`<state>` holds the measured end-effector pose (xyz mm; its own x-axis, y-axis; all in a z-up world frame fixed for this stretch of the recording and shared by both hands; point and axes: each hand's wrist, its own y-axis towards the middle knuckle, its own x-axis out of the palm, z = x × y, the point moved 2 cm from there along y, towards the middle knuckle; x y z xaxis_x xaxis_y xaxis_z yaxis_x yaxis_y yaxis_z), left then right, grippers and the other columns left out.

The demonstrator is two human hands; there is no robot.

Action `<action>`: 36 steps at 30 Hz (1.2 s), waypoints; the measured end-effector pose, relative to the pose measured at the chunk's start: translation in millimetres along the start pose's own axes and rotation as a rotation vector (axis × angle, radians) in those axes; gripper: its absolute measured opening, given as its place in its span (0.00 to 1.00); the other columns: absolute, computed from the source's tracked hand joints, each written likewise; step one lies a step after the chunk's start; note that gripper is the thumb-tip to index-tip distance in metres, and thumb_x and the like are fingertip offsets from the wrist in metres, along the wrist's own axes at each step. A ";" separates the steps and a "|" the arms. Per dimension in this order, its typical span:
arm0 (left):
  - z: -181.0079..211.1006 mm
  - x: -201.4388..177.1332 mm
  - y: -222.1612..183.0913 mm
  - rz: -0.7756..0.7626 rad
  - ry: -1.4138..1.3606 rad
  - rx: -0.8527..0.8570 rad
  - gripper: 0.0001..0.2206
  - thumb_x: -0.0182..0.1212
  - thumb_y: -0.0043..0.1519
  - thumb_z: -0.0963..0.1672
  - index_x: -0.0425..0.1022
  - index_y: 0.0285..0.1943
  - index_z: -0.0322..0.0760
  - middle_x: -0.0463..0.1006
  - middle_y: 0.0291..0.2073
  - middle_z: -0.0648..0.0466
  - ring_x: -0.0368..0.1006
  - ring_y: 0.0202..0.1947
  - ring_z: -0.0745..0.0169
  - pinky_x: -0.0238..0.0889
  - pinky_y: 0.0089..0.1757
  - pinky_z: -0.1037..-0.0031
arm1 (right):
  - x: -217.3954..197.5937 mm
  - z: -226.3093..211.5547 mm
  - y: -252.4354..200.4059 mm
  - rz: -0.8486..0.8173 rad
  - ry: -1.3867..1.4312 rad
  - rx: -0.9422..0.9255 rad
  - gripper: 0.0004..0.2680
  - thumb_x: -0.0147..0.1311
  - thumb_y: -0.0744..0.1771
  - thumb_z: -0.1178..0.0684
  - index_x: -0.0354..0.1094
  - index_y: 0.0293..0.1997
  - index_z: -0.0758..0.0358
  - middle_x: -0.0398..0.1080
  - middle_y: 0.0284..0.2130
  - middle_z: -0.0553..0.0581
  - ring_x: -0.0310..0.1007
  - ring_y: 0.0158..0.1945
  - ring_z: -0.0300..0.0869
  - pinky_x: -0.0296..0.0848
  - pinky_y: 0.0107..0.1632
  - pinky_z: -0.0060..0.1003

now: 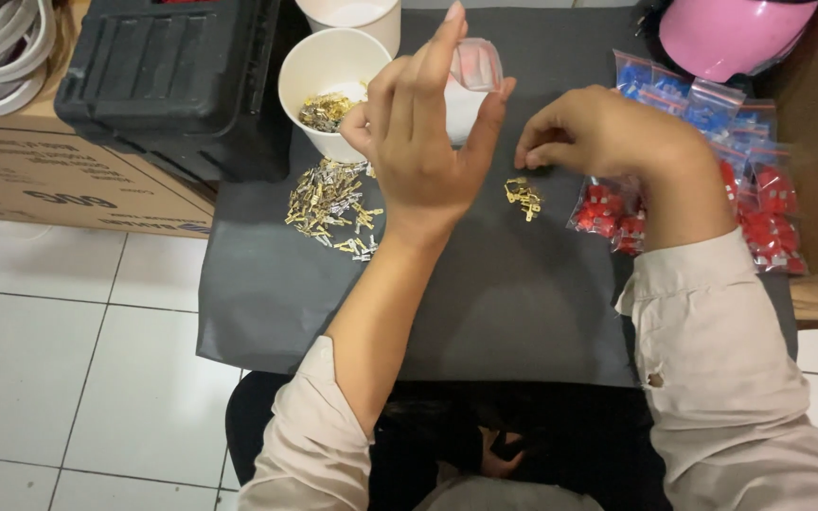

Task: The person pours a collection of metal electronic connectors from a white cup onto a work surface, sorts through them by hand, and places them into a small plastic bag.

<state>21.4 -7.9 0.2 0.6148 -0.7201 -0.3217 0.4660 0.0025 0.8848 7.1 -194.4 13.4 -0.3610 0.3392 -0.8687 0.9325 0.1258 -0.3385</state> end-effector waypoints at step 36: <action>-33.3 65.4 -9.3 -0.200 -0.582 -0.008 0.25 0.70 0.62 0.52 0.69 0.67 0.50 0.79 0.54 0.62 0.75 0.55 0.65 0.62 0.53 0.76 | -39.7 44.5 -23.4 0.520 0.443 -0.433 0.07 0.56 0.70 0.61 0.74 0.53 0.64 0.75 0.34 0.60 0.76 0.40 0.48 0.73 0.44 0.43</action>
<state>78.5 -31.9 -40.3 0.0674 -0.9679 -0.2421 0.5423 -0.1681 0.8232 -0.6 -252.3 39.8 0.0709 0.7803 -0.6213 0.9326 0.1691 0.3188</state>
